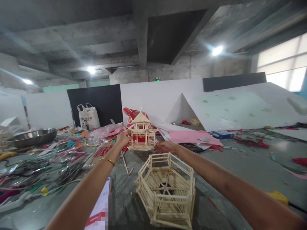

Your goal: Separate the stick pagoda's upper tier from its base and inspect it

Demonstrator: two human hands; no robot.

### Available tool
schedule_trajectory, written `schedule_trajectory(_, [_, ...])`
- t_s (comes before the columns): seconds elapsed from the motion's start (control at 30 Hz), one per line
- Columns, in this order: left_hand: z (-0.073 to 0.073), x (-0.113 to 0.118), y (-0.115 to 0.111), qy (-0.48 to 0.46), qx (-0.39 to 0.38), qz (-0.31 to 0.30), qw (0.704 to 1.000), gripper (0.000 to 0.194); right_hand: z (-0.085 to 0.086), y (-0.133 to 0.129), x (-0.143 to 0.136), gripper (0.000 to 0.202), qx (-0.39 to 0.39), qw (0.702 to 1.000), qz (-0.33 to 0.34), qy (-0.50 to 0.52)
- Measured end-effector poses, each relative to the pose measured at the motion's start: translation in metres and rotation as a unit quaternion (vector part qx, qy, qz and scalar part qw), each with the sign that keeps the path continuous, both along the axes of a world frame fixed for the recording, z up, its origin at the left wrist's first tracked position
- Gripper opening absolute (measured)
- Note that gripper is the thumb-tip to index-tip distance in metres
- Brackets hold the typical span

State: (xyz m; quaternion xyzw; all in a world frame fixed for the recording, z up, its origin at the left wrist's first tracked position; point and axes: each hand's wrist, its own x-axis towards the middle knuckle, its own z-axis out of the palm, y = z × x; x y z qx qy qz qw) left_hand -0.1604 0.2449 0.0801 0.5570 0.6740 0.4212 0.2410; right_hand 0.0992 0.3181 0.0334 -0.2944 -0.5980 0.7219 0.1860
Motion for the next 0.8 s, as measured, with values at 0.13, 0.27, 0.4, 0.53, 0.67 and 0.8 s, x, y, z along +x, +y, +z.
schedule_trajectory(0.13, [-0.002, -0.002, 0.003, 0.002, 0.004, -0.003, 1.0, 0.024, -0.002, 0.004, 0.0, 0.014, -0.002, 1.0, -0.001, 0.001])
schedule_trajectory(0.27, [-0.003, -0.004, 0.005, 0.004, 0.009, -0.001, 1.0, 0.023, -0.005, 0.006, 0.0, 0.014, -0.006, 1.0, -0.004, 0.002])
schedule_trajectory(0.4, [-0.004, -0.004, 0.004, 0.005, 0.015, -0.003, 1.0, 0.023, -0.005, 0.005, 0.0, 0.015, -0.008, 1.0, -0.007, 0.004])
schedule_trajectory(0.53, [-0.006, -0.004, 0.003, 0.004, 0.019, -0.001, 1.0, 0.024, -0.006, 0.004, 0.0, 0.014, -0.007, 1.0, -0.006, 0.013])
schedule_trajectory(0.67, [-0.007, -0.003, -0.001, 0.0, 0.024, 0.002, 1.0, 0.023, -0.009, 0.004, -0.001, 0.014, -0.012, 1.0, 0.002, 0.021])
schedule_trajectory(0.8, [-0.008, 0.0, -0.008, 0.002, 0.034, 0.011, 0.999, 0.019, -0.014, 0.007, 0.0, 0.013, -0.015, 0.999, 0.017, 0.023])
